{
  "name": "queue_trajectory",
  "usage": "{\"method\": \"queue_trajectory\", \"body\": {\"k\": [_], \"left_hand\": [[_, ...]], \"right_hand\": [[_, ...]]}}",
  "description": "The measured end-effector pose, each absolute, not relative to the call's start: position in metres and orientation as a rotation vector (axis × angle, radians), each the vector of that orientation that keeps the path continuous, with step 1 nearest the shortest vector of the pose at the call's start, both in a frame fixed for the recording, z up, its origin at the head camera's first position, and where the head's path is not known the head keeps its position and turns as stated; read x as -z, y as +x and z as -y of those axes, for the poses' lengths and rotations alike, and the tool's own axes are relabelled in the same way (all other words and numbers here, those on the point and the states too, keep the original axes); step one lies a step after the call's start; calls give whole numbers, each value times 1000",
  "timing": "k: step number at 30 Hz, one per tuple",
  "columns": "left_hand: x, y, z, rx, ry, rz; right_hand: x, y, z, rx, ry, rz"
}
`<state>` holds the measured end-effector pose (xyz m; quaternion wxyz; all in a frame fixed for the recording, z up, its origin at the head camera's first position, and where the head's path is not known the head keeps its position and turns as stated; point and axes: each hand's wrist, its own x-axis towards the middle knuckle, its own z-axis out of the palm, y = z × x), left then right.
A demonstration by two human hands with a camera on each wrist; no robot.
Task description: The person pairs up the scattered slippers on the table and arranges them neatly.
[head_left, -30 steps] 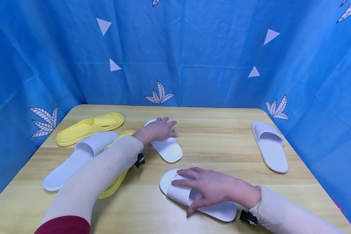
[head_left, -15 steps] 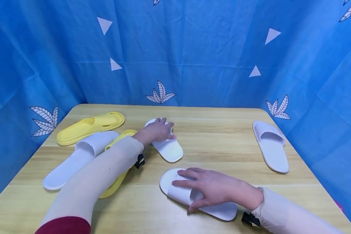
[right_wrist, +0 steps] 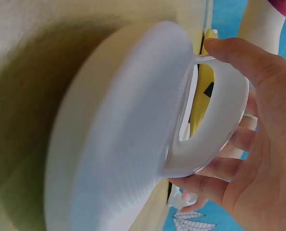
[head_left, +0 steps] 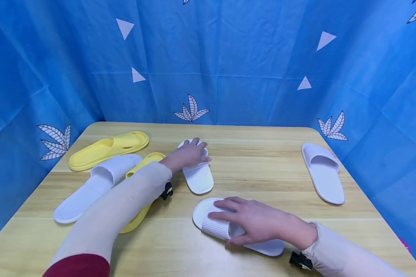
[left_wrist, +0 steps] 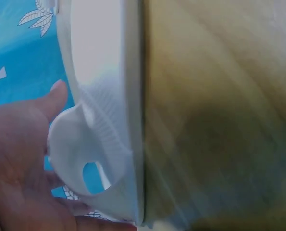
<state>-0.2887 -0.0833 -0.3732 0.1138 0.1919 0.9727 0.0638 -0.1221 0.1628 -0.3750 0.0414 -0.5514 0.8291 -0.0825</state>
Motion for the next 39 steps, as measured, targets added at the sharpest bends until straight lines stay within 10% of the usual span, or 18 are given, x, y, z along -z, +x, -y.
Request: {"method": "queue_trajectory", "body": {"k": [39], "left_hand": [[375,-285,69,-216,737,-2894]], "right_hand": [[373,-149,-193,307,-1607,-2790]]}}
